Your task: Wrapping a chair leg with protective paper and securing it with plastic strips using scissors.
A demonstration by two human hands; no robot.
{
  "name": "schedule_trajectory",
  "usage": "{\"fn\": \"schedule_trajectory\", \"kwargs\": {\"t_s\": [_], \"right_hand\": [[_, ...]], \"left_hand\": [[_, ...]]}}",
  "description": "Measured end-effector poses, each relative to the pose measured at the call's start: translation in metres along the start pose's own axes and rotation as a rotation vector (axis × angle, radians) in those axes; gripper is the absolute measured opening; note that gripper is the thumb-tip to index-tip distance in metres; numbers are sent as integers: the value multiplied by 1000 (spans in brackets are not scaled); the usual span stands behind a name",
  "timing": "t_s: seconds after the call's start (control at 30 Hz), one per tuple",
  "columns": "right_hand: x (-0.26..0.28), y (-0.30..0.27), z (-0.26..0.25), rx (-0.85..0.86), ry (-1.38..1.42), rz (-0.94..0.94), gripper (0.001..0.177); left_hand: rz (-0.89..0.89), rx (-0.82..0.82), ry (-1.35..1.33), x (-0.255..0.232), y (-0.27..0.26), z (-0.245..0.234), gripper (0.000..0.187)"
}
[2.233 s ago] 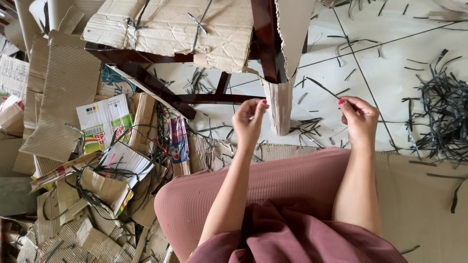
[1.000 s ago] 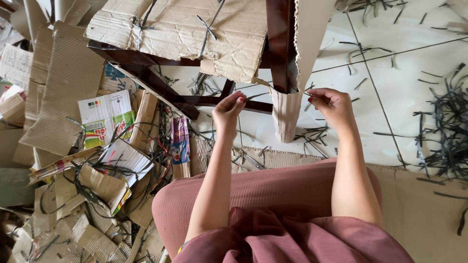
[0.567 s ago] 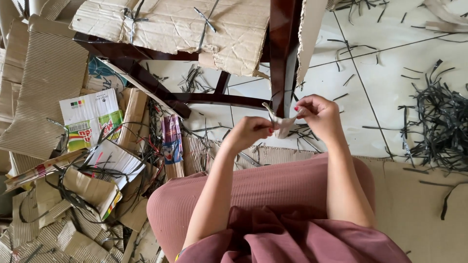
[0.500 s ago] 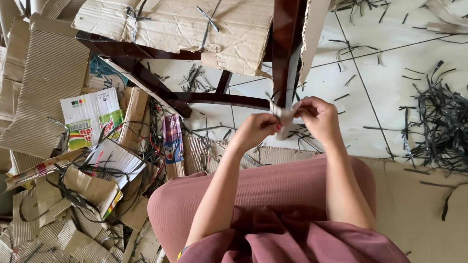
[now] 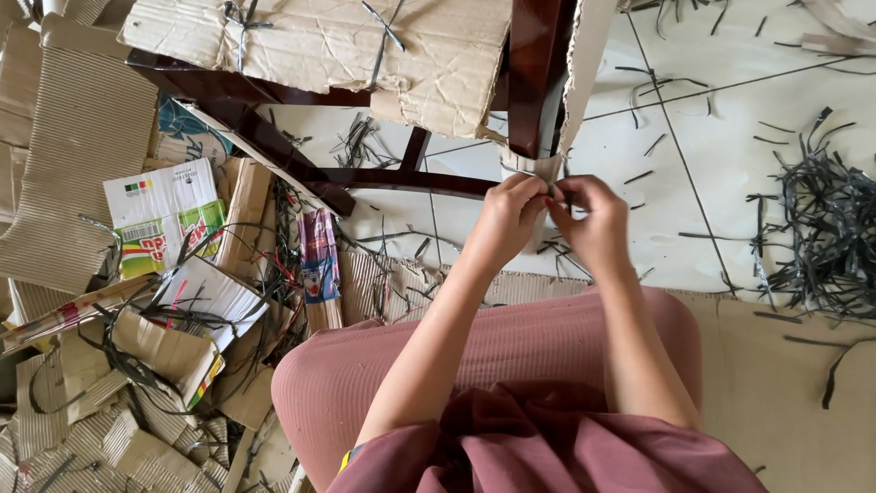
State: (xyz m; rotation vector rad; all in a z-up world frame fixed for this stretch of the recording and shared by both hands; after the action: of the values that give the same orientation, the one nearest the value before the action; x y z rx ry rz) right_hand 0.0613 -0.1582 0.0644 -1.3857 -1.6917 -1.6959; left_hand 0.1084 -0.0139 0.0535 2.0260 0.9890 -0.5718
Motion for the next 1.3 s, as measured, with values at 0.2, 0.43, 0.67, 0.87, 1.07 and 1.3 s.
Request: {"fn": "schedule_trajectory", "kwargs": {"t_s": [0.2, 0.43, 0.67, 0.87, 1.07, 1.3], "right_hand": [[-76, -21, 46, -134, -145, -47, 22], [-49, -14, 41, -176, -83, -83, 21], [10, 4, -11, 245, -107, -81, 35], [0, 3, -15, 114, -198, -183, 21], [-30, 0, -14, 82, -214, -415, 20], [-10, 10, 0, 47, -61, -464, 12]], "left_hand": [[102, 35, 391, -13, -30, -13, 7], [177, -50, 451, -28, -44, -31, 1], [284, -132, 174, -30, -12, -18, 14], [209, -197, 136, 4, -5, 2, 19], [284, -276, 188, -2, 4, -4, 19], [298, -232, 290, 9, 3, 1, 24]]}}
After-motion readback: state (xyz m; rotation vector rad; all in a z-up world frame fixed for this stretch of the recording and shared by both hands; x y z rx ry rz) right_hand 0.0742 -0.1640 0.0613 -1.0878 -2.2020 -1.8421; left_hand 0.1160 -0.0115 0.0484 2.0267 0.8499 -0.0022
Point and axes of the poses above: each hand's wrist, its own y-axis towards the middle knuckle, its own z-axis out of the palm, x = y × z, the point moved 1 cm from there along y, towards the middle knuckle, and after that the axes turned 2 degrees about y, right-handed, at the moved point
